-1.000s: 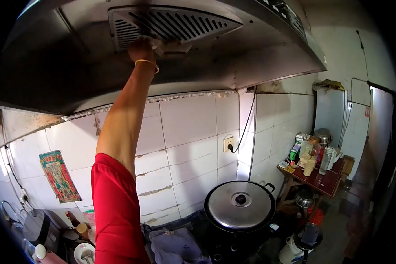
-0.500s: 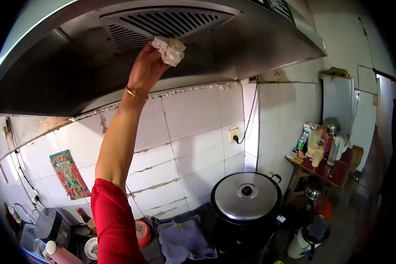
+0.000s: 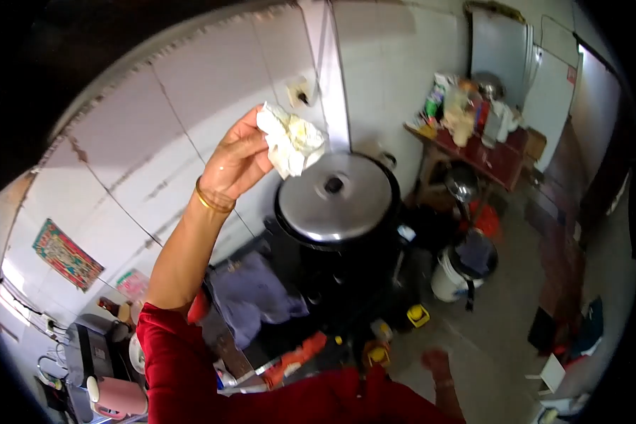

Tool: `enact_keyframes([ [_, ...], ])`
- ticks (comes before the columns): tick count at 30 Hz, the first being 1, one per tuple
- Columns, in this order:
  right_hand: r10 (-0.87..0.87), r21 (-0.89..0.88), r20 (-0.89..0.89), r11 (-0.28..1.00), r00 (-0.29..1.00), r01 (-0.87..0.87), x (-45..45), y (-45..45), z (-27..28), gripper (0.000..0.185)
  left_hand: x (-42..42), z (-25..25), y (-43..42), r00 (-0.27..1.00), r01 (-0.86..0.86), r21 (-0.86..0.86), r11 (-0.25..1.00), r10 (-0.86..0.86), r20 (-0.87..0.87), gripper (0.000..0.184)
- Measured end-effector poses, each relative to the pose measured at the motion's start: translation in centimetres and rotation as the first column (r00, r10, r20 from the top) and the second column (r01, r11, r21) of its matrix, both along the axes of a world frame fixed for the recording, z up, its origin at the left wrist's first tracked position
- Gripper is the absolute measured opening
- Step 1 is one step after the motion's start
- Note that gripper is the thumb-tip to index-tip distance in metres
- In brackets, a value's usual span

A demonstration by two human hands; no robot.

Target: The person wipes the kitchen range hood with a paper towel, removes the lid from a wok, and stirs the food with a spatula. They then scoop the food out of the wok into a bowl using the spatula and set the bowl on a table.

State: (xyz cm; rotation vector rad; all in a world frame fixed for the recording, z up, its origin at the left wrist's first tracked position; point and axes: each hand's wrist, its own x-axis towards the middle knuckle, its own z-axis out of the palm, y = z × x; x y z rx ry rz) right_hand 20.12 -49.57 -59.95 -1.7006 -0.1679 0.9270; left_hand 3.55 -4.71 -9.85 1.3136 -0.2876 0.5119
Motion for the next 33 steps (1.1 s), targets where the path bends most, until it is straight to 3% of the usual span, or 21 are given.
enact_keyframes([
  [1, -0.023, 0.238, -0.014, 0.971, 1.0, 0.026, -0.2, 1.9, 4.0, 0.017, 0.8, -2.7, -0.9, 0.999, 0.03, -0.052, 0.998, -0.031, -0.016, 0.032],
  [2, -0.028, 0.192, 0.028, 0.981, 0.999, 0.022, -0.1, 4.1, 7.7, 0.018, 1.3, -5.6, -2.1, 0.997, 0.054, -0.096, 0.994, -0.059, -0.052, 0.032],
  [3, -0.036, 0.259, -0.019, 0.965, 0.999, 0.04, 0.3, 5.6, 9.0, 0.018, 1.9, -8.8, -3.5, 0.994, 0.063, -0.17, 0.983, -0.078, -0.079, 0.032],
  [4, 0.055, 0.36, -0.015, 0.932, 0.998, -0.046, 0.9, 6.8, 10.3, 0.02, 2.5, -11.9, -4.9, 0.99, 0.068, -0.232, 0.97, -0.094, -0.102, 0.033],
  [6, 0.078, 0.385, -0.128, 0.922, 0.989, -0.023, 0.7, 9.6, 14.1, 0.023, 3.6, -18.0, -8.2, 0.986, 0.112, -0.363, 0.925, -0.149, -0.077, 0.032],
  [8, 0.222, 0.463, -0.156, 0.877, 0.963, -0.127, 1.3, 11.6, 14.7, 0.027, 4.4, -23.1, -11.2, 0.978, 0.126, -0.493, 0.861, -0.19, -0.082, 0.032],
  [11, 0.283, 0.491, -0.232, 0.86, 0.931, -0.139, 0.6, 14.2, 18.2, 0.03, 4.4, -27.9, -15.2, 0.976, -0.067, -0.499, 0.864, -0.048, -0.214, 0.027],
  [12, 0.353, 0.562, -0.35, 0.82, 0.868, -0.107, 0.2, 14.4, 18.2, 0.03, 4.2, -29.5, -17.2, 0.956, -0.221, -0.479, 0.85, 0.091, -0.28, 0.025],
  [13, 0.422, 0.634, -0.443, 0.771, 0.791, -0.056, -0.2, 14.5, 18.2, 0.03, 3.9, -30.4, -17.8, 0.944, -0.279, -0.494, 0.823, 0.143, -0.296, 0.025],
  [15, 0.44, 0.635, -0.423, 0.767, 0.792, -0.086, -0.9, 14.3, 17.4, 0.03, 3.4, -31.8, -18.4, 0.931, -0.334, -0.513, 0.791, 0.193, -0.31, 0.025],
  [17, 0.422, 0.622, -0.377, 0.775, 0.824, -0.112, -1.6, 14.0, 16.5, 0.027, 2.7, -33.8, -18.5, 0.864, -0.47, -0.423, 0.775, 0.305, -0.401, 0.024],
  [21, 0.319, 0.526, -0.185, 0.831, 0.929, -0.181, -3.2, 13.8, 16.1, 0.022, 1.9, -35.0, -19.2, 0.837, -0.508, -0.415, 0.755, 0.319, -0.445, 0.024],
  [26, 0.205, 0.492, -0.133, 0.863, 0.97, -0.115, -4.6, 14.0, 16.6, 0.024, 1.3, -35.7, -19.8, 0.857, -0.478, -0.443, 0.759, 0.294, -0.423, 0.026],
  [30, 0.163, 0.384, -0.07, 0.915, 0.984, -0.124, -3.3, 13.2, 14.6, 0.022, -0.5, -36.9, -19.5, 0.829, -0.434, -0.354, 0.828, 0.213, -0.517, 0.033],
  [33, -0.036, 0.331, -0.162, 0.939, 0.986, 0.089, -1.5, 13.5, 13.7, 0.02, -3.1, -40.0, -18.6, 0.761, -0.493, -0.168, 0.854, 0.329, -0.56, 0.024],
])
